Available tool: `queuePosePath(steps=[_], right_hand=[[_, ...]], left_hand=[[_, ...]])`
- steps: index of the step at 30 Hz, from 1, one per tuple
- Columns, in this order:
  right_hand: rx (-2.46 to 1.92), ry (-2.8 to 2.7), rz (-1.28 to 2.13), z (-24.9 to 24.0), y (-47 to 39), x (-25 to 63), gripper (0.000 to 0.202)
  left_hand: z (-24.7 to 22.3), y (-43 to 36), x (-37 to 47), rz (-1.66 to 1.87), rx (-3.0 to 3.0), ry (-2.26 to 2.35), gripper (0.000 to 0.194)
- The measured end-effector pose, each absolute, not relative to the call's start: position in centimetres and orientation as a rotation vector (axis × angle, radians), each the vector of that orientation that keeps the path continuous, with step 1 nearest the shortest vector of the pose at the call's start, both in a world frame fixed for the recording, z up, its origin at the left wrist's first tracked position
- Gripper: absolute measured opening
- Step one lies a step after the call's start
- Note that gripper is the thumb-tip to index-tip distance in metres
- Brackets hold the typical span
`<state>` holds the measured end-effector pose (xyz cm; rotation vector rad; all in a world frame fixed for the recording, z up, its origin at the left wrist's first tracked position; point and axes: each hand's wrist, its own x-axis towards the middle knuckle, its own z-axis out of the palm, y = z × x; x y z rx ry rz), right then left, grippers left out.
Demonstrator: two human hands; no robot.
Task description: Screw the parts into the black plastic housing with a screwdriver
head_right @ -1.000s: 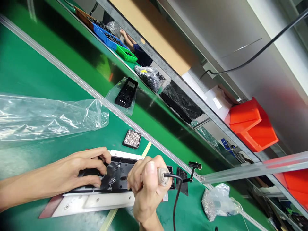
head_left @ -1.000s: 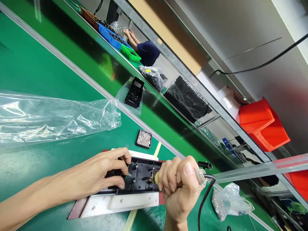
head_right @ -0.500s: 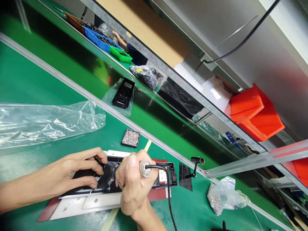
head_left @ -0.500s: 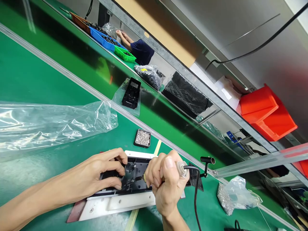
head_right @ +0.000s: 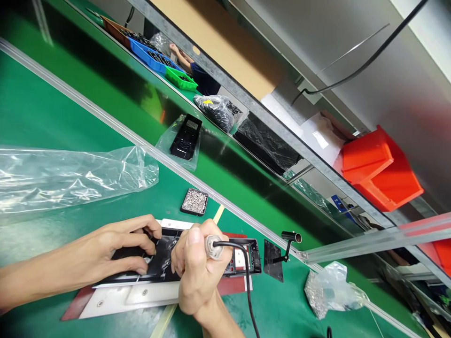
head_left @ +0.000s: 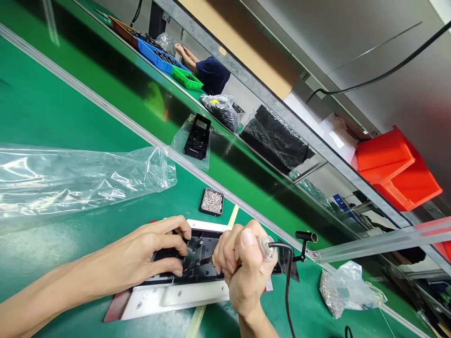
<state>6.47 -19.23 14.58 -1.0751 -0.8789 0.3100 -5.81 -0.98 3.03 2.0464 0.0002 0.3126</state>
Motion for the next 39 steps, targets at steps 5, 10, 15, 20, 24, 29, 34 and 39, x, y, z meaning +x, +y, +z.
queuePosePath(steps=[5,10,15,20,24,29,34,39], right_hand=[[-1.111,-0.879,0.294,14.6,-19.1,6.1,0.057],[-1.107,-0.875,0.308,14.5,-18.9,5.9,0.058],[-1.116,-0.84,0.332,14.7,-18.7,6.0,0.063],[-1.128,-0.817,0.322,14.9,-18.4,6.0,0.065],[-1.125,-0.822,0.31,14.8,-18.3,6.0,0.065],[-1.106,-0.833,0.305,14.7,-18.4,5.9,0.064],[-1.109,-0.832,0.324,14.7,-18.4,5.8,0.062],[-1.115,-0.844,0.319,14.8,-18.4,5.6,0.063]], left_hand=[[3.4,-1.0,-5.8,0.32,2.069,-0.02,0.016],[3.9,-0.9,-5.7,0.298,2.05,-0.024,0.013],[4.4,-0.9,-5.7,0.266,2.034,-0.007,0.015],[4.5,-0.9,-5.7,0.234,2.023,0.005,0.014],[4.4,-1.0,-5.6,0.252,2.031,0.0,0.013],[4.3,-1.0,-5.6,0.295,2.029,-0.019,0.014],[4.5,-1.0,-5.6,0.324,2.025,-0.041,0.014],[4.7,-1.0,-5.7,0.311,2.003,-0.049,0.013]])
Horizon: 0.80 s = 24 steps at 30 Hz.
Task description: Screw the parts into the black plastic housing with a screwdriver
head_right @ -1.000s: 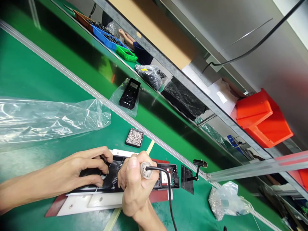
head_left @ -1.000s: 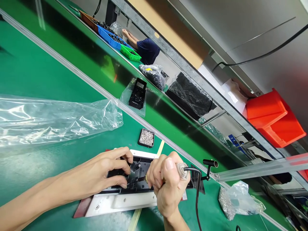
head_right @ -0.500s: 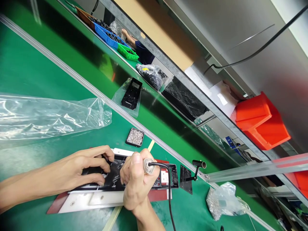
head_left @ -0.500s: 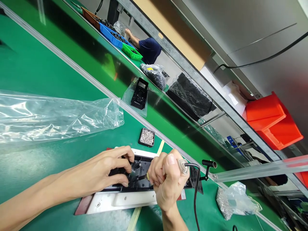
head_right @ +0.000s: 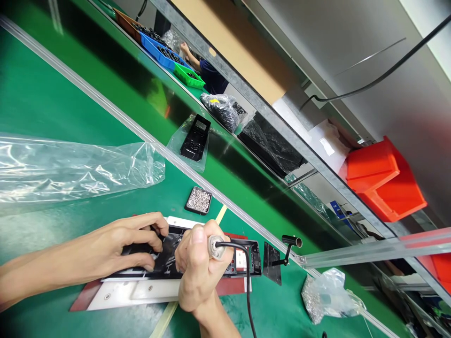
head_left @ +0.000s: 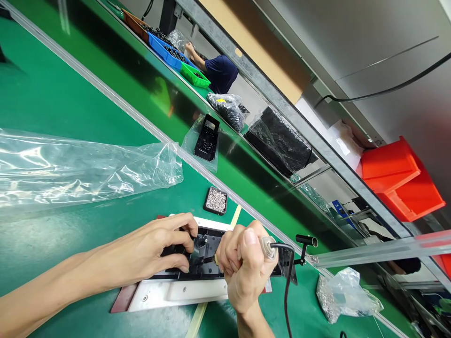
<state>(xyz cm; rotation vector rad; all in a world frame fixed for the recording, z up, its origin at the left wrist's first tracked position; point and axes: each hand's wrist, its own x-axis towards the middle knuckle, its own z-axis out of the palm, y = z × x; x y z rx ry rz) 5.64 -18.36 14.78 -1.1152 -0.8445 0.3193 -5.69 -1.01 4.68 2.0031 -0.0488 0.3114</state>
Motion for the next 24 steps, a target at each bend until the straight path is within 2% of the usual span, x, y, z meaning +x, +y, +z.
queuePosePath(steps=[14,24], right_hand=[[-1.165,-0.833,0.316,14.83,-18.4,5.61,0.064],[-1.149,-0.864,0.314,14.6,-18.57,5.61,0.061]], left_hand=[[4.48,-1.15,-5.65,0.362,2.033,-0.047,0.013],[4.95,-0.92,-5.59,0.24,1.989,-0.007,0.012]])
